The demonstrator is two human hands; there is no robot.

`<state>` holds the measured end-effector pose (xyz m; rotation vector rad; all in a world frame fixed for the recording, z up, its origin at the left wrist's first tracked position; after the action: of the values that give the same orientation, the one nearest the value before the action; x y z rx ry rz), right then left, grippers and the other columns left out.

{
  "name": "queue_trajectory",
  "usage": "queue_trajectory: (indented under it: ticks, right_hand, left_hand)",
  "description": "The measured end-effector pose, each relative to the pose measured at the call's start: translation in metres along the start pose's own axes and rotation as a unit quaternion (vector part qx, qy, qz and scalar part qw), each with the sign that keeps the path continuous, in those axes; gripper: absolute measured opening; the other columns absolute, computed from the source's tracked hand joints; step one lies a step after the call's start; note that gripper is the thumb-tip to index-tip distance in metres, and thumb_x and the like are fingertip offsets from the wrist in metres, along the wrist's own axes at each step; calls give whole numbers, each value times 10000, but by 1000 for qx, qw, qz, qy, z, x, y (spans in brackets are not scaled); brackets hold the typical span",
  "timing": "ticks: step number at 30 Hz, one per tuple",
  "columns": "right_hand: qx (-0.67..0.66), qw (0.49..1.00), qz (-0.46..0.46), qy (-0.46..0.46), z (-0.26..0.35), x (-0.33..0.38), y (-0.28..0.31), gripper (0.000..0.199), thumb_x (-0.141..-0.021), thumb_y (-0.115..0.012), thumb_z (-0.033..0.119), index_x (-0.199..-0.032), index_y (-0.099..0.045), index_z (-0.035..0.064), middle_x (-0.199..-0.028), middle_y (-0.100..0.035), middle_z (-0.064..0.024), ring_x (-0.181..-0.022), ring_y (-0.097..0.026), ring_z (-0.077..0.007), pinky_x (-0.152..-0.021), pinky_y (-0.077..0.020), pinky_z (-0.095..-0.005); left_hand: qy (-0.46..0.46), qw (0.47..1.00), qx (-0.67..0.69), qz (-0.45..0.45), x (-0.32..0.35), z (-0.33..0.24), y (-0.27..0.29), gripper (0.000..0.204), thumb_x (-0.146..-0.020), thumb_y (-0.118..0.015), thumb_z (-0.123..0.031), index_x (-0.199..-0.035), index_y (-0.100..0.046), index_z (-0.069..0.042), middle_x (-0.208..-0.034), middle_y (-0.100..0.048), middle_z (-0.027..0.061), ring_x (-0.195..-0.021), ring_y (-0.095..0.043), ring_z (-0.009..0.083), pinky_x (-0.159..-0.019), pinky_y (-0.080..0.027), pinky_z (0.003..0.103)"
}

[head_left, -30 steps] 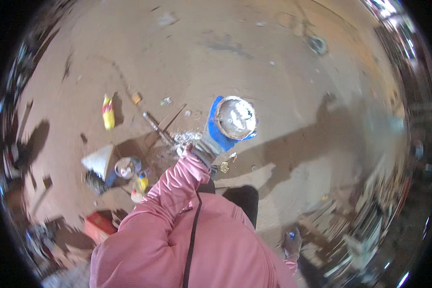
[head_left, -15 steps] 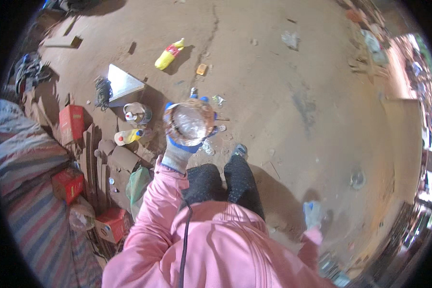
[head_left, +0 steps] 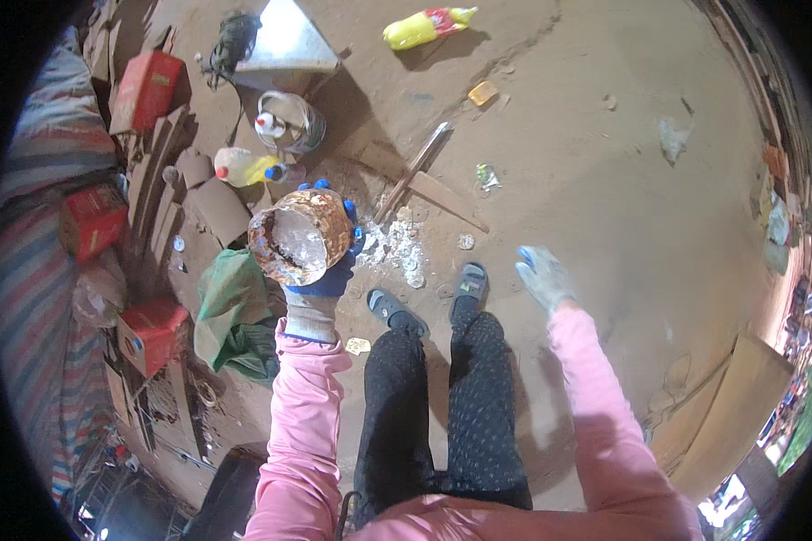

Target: The person crouches on the floor and mixes a brown paste in a small container using a wooden stick. They add a dark liquid from a plastic bottle and a white powder from a bag, then continue stirring the mixture.

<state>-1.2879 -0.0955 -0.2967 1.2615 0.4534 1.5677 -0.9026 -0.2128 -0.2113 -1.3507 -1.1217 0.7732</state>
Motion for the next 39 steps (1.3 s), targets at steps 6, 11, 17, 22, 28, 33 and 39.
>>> queue_trajectory:
  ticks: [6,11,17,22,28,33,39]
  right_hand:
    - [205,968,97,110,44,-213,-179,467,-932,-596,294,-1364,-570,118,-1366,-575,-127,-1277,-572,-323,-1012,-497,-492]
    - [313,924,-3,218,91,-352,-250,456,-944,-586,242,-1385,-548,133,-1423,-534,-114,-1211,-598,-301,-963,-518,-479]
    - [442,829,-76,334,111,-444,-300,237,-923,-610,181,-1147,-678,143,-1246,-604,-85,-1106,-639,-277,-848,-558,-428]
    - [385,861,-113,314,98,-436,-239,216,-893,-660,163,-1107,-673,131,-1213,-610,-98,-1093,-665,-307,-855,-583,-467]
    - [-93,957,-182,207,84,-352,-75,218,-928,-694,194,-1090,-598,83,-990,-612,-77,-893,-674,-186,-675,-564,-348]
    - [-402,832,-160,347,150,-246,1,212,-986,-653,219,-1085,-581,47,-967,-602,-68,-760,-654,-176,-596,-538,-292]
    - [-355,829,-12,432,257,-163,-14,305,-884,-685,100,-1147,-600,-29,-1044,-657,-140,-880,-700,-215,-684,-591,-328]
  left_hand:
    - [-69,948,-297,-91,-30,-10,169,608,-1029,-440,-540,-1527,-442,-190,-1552,-487,63,-1362,-509,372,-1075,-461,602]
    - [-18,999,9,-48,-57,-11,263,616,-1032,-426,-531,-1533,-434,-172,-1561,-474,80,-1382,-491,381,-1124,-413,592]
    - [-7,999,-12,41,-110,-21,319,626,-1038,-376,-561,-1516,-443,-162,-1545,-487,98,-1375,-498,384,-1123,-396,608]
    - [-74,996,-33,-27,-127,-32,336,632,-1038,-350,-592,-1479,-482,-159,-1471,-554,134,-1330,-543,400,-1091,-433,613]
    - [-75,995,56,35,-114,-18,318,672,-992,-483,-649,-1448,-516,-156,-1431,-580,161,-1303,-555,438,-1094,-427,641]
    - [-39,997,62,8,-124,9,348,688,-977,-513,-666,-1431,-541,-151,-1402,-602,173,-1294,-563,438,-1095,-424,659]
    - [-23,996,81,-30,-125,25,367,732,-951,-548,-686,-1439,-538,-141,-1413,-589,188,-1288,-570,424,-1102,-417,672]
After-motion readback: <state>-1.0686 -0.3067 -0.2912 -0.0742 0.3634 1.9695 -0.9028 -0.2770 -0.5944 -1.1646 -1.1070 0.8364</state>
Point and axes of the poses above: each hand's wrist, its own x-axis away from the middle knuckle, its own y-axis out of the back of the hand, z = x × y, the point moved 10 cm from there along -x, towards the middle knuckle
